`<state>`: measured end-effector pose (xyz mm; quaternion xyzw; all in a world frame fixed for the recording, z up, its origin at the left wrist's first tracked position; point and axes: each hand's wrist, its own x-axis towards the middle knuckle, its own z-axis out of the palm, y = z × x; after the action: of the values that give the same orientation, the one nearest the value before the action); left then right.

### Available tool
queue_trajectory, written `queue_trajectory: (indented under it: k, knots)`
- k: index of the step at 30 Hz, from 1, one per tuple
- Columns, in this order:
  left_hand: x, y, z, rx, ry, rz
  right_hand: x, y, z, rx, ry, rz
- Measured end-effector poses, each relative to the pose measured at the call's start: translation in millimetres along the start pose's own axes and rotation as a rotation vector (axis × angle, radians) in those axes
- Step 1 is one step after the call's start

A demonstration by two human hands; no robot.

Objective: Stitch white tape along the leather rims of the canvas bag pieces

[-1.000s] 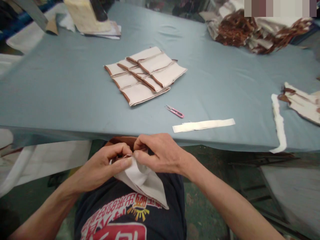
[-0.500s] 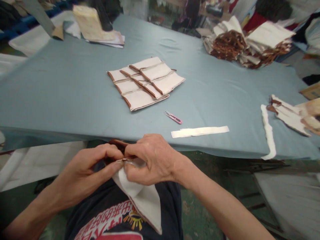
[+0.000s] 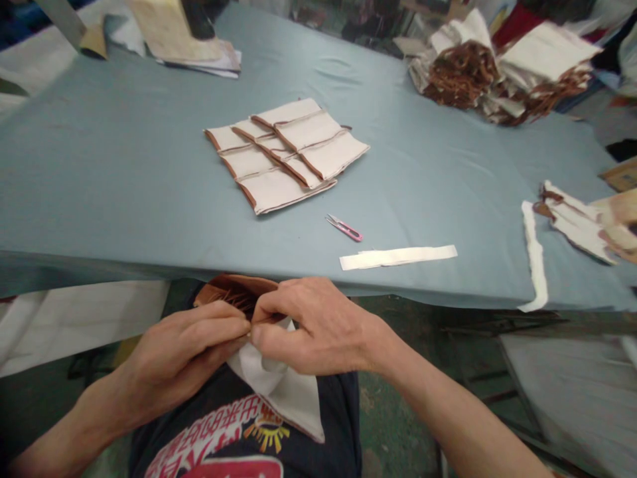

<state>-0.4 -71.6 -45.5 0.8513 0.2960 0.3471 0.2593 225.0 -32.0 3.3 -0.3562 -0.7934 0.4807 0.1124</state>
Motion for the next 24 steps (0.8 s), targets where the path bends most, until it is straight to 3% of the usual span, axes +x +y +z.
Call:
queue_trajectory:
  k: [5,9,12,17,20,24]
  knots:
    - [-4.8,-11.6,9.7,0.135,0.021,0.087,0.4,19.9,10.7,0.399,-0.079,0.166]
    - [-9.9,-10.7,15.5,0.034,0.055,0.05,-3.9,33.0,22.6,0.595,-0.108,0.192]
    - [-8.7,-1.5,8.4,-0.125,-0.003,-0.125,-10.7,27.0,18.5,0.398,-0.062,0.09]
    - [4.7,8.3,-8.8,-0.32,-0.251,-0.446,-21.5,7.8,6.5,-0.149,-0.003,-0.125]
    - [13.3,9.8,-7.9,-0.317,-0.336,-0.459,-24.7,4.2,9.0,-0.317,-0.004,-0.147]
    - [18.4,10.9,-2.3,-0.272,-0.352,-0.42,-26.7,4.9,16.1,-0.439,0.078,-0.192]
